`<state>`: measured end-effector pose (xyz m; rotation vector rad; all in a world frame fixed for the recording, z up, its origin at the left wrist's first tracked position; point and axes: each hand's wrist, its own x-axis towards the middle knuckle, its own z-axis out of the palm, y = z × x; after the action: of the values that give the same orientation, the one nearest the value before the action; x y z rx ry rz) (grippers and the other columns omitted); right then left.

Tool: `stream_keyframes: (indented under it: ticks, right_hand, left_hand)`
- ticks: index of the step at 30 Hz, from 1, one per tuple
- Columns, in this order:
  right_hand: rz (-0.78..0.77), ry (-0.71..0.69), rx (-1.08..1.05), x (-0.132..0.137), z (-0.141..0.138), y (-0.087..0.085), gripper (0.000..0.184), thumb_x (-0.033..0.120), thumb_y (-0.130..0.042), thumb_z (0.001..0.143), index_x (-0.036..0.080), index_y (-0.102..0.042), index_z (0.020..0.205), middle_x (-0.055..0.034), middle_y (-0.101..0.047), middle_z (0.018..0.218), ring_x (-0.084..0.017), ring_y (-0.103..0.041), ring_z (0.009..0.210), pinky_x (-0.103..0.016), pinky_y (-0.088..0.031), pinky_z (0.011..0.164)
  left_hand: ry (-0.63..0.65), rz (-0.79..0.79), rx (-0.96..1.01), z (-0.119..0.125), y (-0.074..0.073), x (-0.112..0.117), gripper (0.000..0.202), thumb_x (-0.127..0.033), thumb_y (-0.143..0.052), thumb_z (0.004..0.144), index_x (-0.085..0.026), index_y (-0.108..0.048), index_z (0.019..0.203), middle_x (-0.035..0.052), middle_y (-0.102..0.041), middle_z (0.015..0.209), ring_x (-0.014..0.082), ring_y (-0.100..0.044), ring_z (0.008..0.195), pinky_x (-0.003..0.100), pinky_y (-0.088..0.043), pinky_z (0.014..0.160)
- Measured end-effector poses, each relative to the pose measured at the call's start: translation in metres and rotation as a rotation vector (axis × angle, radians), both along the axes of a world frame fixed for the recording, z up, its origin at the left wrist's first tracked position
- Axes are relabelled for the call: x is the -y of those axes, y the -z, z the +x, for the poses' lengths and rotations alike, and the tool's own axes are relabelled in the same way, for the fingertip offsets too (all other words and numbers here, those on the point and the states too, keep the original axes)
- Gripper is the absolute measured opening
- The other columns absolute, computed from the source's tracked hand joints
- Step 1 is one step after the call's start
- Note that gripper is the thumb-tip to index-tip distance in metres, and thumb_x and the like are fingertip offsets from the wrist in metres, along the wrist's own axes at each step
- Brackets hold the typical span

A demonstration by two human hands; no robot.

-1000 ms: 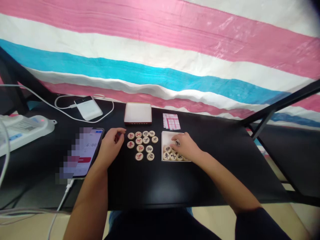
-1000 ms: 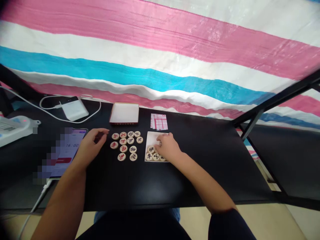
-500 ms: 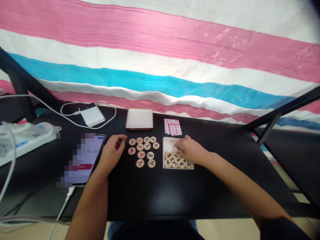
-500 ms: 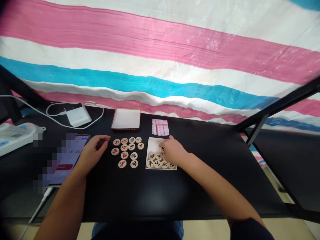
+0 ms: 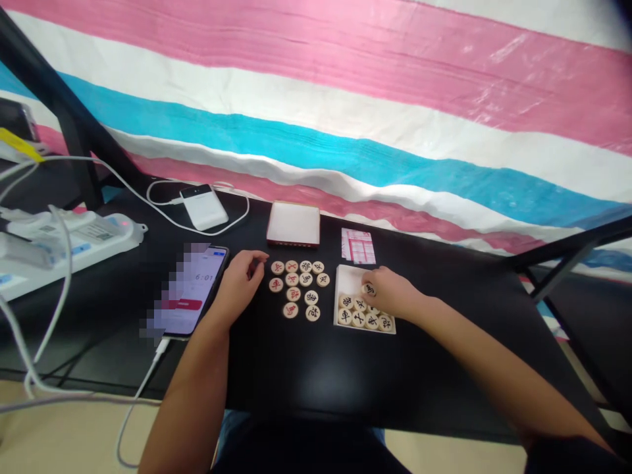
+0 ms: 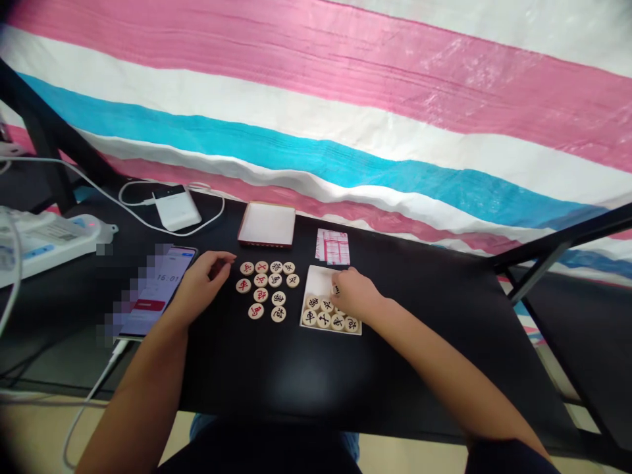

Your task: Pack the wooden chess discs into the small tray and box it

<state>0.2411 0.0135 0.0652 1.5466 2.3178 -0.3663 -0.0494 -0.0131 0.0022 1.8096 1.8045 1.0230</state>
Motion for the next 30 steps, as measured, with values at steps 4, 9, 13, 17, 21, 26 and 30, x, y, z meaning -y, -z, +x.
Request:
stream_keyframes:
  ticks: [4,9,13,17,21,26,30]
  right_hand:
    - [0.011,0.015,-0.038,-0.003,0.005,0.003,0.015,0.024,-0.056,0.071,0.016,-0.063,0.081,-0.0085,-0.064,0.083,-0.020,-0.055,0.086,-0.024,-0.040,0.067]
    - [0.175,0.070,-0.175,0.001,-0.014,-0.015,0.018,0.023,-0.055,0.071,0.014,-0.063,0.084,-0.0078,-0.065,0.082,-0.020,-0.054,0.083,-0.028,-0.041,0.074]
    - [0.168,-0.090,-0.410,0.020,-0.076,-0.018,0.018,0.023,-0.056,0.071,0.015,-0.063,0.086,-0.0056,-0.063,0.083,-0.019,-0.052,0.084,-0.028,-0.042,0.075]
    - [0.148,-0.319,-0.427,0.035,-0.139,0.005,0.017,0.020,-0.055,0.072,0.013,-0.062,0.084,-0.0078,-0.062,0.082,-0.021,-0.049,0.089,-0.029,-0.042,0.079]
    - [0.169,-0.383,-0.346,0.038,-0.157,0.019,0.014,0.021,-0.053,0.077,0.012,-0.063,0.081,-0.0098,-0.062,0.084,-0.022,-0.049,0.089,-0.031,-0.042,0.079]
    - [0.225,-0.158,-0.465,0.039,-0.117,0.005,0.022,0.031,-0.054,0.081,0.017,-0.058,0.097,-0.0065,-0.061,0.087,-0.021,-0.049,0.091,-0.030,-0.043,0.075]
    - [0.247,0.111,-0.347,0.038,-0.078,0.002,0.023,0.032,-0.058,0.079,0.016,-0.057,0.096,-0.0076,-0.060,0.085,-0.021,-0.052,0.085,-0.030,-0.042,0.068]
  left_hand:
    - [0.004,0.020,0.018,0.000,0.001,0.000,0.018,-0.020,-0.045,0.081,-0.018,-0.057,0.095,0.0023,-0.058,0.089,0.0139,-0.051,0.070,0.028,-0.044,0.068]
    - [0.007,0.047,0.037,-0.001,0.000,0.001,0.019,-0.019,-0.044,0.081,-0.018,-0.056,0.096,0.0024,-0.058,0.090,0.0141,-0.052,0.073,0.028,-0.044,0.071]
    - [0.000,0.070,0.061,-0.001,-0.002,0.002,0.019,-0.017,-0.044,0.081,-0.018,-0.056,0.095,0.0025,-0.058,0.091,0.0142,-0.053,0.075,0.028,-0.044,0.073]
    - [-0.018,0.085,0.087,-0.003,-0.001,0.001,0.019,-0.016,-0.044,0.079,-0.017,-0.056,0.093,0.0034,-0.059,0.091,0.0148,-0.053,0.077,0.029,-0.045,0.073]
    - [-0.015,0.047,0.082,-0.005,0.005,-0.003,0.019,-0.017,-0.044,0.079,-0.017,-0.056,0.092,0.0037,-0.059,0.090,0.0153,-0.053,0.075,0.030,-0.045,0.072]
    - [-0.008,0.005,0.038,-0.005,0.008,-0.005,0.019,-0.018,-0.044,0.078,-0.017,-0.057,0.093,0.0033,-0.057,0.084,0.0155,-0.052,0.072,0.030,-0.045,0.071]
    - [0.001,-0.016,0.022,-0.002,0.006,-0.004,0.019,-0.020,-0.044,0.079,-0.017,-0.057,0.093,0.0033,-0.058,0.085,0.0155,-0.053,0.072,0.030,-0.045,0.071]
